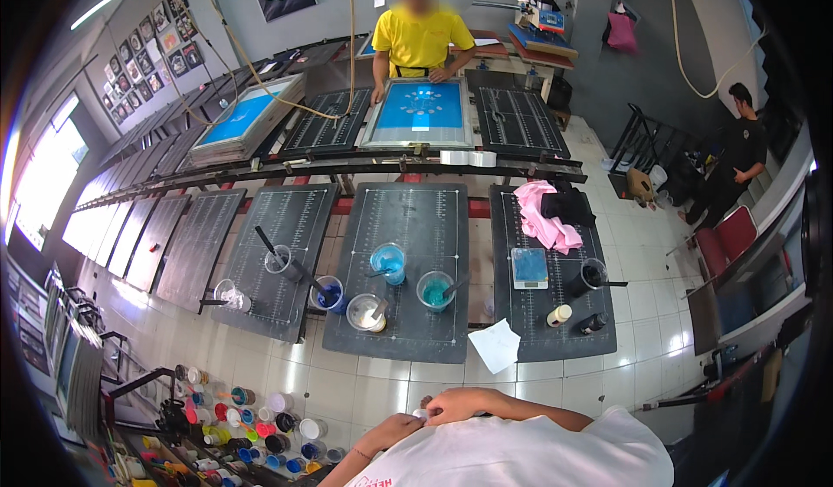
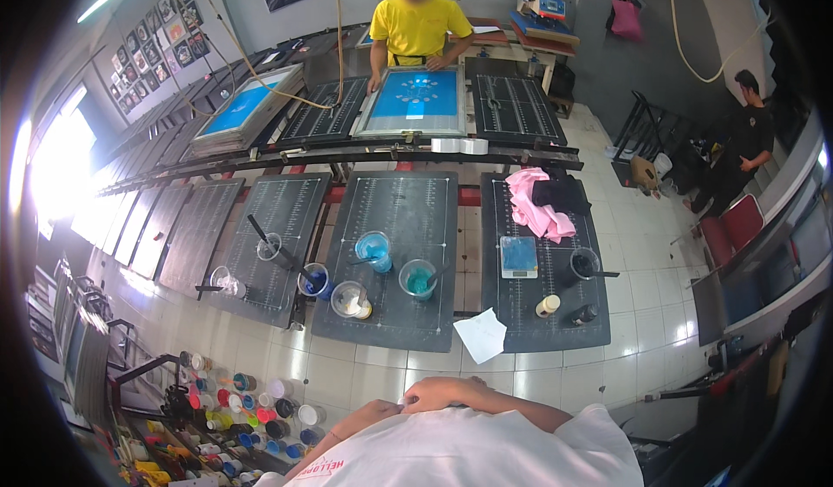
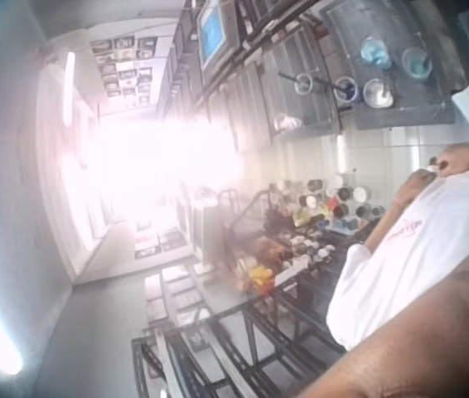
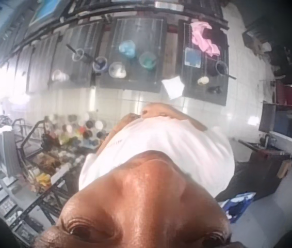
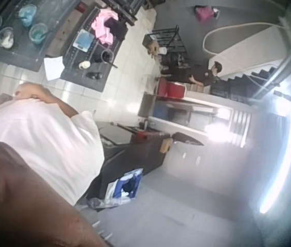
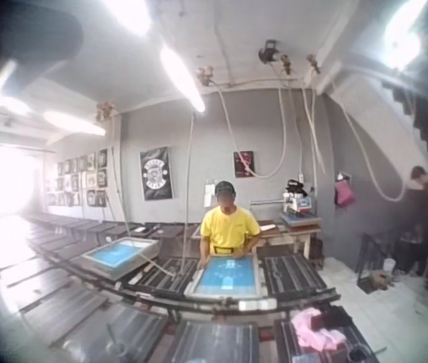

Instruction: The person stirs yellow ink in a plastic cup with a palette knife and then moves several other cups of ink on a workbench.

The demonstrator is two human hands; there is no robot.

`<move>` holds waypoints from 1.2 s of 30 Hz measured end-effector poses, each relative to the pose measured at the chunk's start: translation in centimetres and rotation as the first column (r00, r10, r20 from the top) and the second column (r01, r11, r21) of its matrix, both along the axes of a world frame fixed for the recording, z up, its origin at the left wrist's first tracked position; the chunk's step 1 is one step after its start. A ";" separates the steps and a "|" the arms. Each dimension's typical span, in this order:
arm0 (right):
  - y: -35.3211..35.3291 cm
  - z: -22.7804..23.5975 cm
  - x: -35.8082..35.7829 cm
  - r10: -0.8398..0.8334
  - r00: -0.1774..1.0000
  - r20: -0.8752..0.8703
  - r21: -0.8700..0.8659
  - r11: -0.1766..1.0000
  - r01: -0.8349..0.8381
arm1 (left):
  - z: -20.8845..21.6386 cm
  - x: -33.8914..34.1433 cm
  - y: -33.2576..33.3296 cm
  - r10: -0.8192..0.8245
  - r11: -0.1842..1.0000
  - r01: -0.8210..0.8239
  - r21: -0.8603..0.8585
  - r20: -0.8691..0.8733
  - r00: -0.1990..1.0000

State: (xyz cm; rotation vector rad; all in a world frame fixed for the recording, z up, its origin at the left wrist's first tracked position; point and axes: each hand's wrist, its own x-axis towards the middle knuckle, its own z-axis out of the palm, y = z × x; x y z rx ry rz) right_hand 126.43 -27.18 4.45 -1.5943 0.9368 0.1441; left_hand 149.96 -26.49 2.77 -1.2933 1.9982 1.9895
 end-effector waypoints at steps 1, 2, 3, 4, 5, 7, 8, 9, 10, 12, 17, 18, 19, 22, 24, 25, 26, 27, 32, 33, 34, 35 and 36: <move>0.1 0.0 0.0 -0.034 0.999 0.006 -0.017 0.999 0.034 | 0.9 -0.4 -0.5 -0.003 1.000 0.003 0.012 0.026 1.000; 0.2 0.0 0.0 -0.068 0.998 0.012 -0.034 0.997 0.069 | 2.0 -1.0 -0.8 -0.007 1.000 0.006 0.024 0.053 0.999; 0.4 -0.1 0.0 -0.102 0.995 0.021 -0.053 0.993 0.103 | 2.7 -1.3 -1.0 -0.011 0.999 0.008 0.033 0.082 0.997; 0.6 -0.3 0.1 -0.119 0.992 0.039 -0.036 0.992 0.120 | 2.1 -1.1 -0.7 0.010 0.998 -0.014 0.055 0.076 0.997; 0.7 -0.7 0.2 -0.134 0.989 0.057 -0.019 0.991 0.135 | 1.3 -0.8 -0.3 0.033 0.996 -0.038 0.078 0.070 0.997; 0.9 -1.1 0.1 -0.161 0.983 0.084 0.011 0.987 0.161 | -0.1 -0.6 0.0 0.074 0.990 -0.080 0.112 0.058 0.996; 1.0 -1.2 0.2 -0.174 0.980 0.092 0.005 0.985 0.174 | -0.6 -0.4 0.1 0.082 0.988 -0.089 0.124 0.060 0.995; 1.2 -1.3 0.2 -0.192 0.976 0.099 0.002 0.981 0.193 | -0.7 -0.4 0.0 0.083 0.987 -0.090 0.134 0.062 0.995; 1.4 -1.3 0.3 -0.209 0.972 0.106 -0.002 0.978 0.210 | -0.8 -0.6 -0.1 0.078 0.987 -0.086 0.138 0.064 0.995; 1.5 -0.6 0.5 -0.207 0.973 0.099 0.018 0.978 0.206 | -0.8 -0.9 -0.5 0.071 0.986 -0.080 0.143 0.071 0.995; 1.4 -0.1 0.8 -0.173 0.981 0.090 0.032 0.985 0.171 | -0.8 -0.9 -0.8 0.060 0.987 -0.073 0.141 0.095 0.994; 1.4 0.3 0.7 -0.174 0.981 0.084 0.028 0.985 0.172 | -0.8 -0.9 -0.8 0.060 0.987 -0.073 0.141 0.097 0.994; 1.3 0.6 0.7 -0.175 0.982 0.077 0.024 0.984 0.174 | -0.8 -0.9 -0.9 0.058 0.987 -0.071 0.141 0.100 0.993; 1.3 0.0 0.6 -0.180 0.981 0.069 -0.013 0.983 0.181 | -0.9 -0.8 -0.8 0.056 0.989 -0.071 0.130 0.118 0.991; 1.2 0.2 0.3 -0.194 0.981 0.015 -0.015 0.981 0.195 | -0.9 -0.6 -0.6 0.063 0.990 -0.080 0.117 0.141 0.988; 1.0 0.4 0.2 -0.201 0.980 -0.010 -0.016 0.979 0.201 | -1.0 -0.6 -0.6 0.066 0.991 -0.083 0.106 0.151 0.986; 0.6 0.4 0.2 -0.183 0.983 -0.019 -0.030 0.983 0.182 | -1.1 -0.4 -0.4 0.073 0.992 -0.086 0.088 0.142 0.987; 0.2 0.5 0.2 -0.166 0.986 -0.030 -0.044 0.985 0.165 | -1.2 -0.3 -0.4 0.068 0.996 -0.075 0.049 0.133 0.989; -0.3 0.7 -2.2 -0.309 0.949 0.063 -0.062 0.948 0.313 | -4.5 1.1 -2.0 0.117 0.964 -0.114 -0.239 -0.004 0.993; -0.7 2.8 -3.1 -0.369 0.928 0.048 -0.049 0.927 0.371 | -4.8 1.5 -2.5 0.195 0.949 -0.182 -0.258 0.027 0.980; -1.1 4.9 -4.3 -0.426 0.904 0.029 -0.040 0.904 0.427 | -4.9 1.8 -3.3 0.275 0.916 -0.265 -0.300 -0.011 0.961; -1.2 6.2 -5.9 -0.458 0.876 0.149 -0.131 0.869 0.476 | -5.0 2.1 -4.1 0.352 0.876 -0.348 -0.335 -0.050 0.935; -1.5 8.2 -7.4 -0.461 0.844 0.273 -0.203 0.830 0.519 | -5.3 2.7 -5.0 0.390 0.852 -0.352 -0.388 0.022 0.920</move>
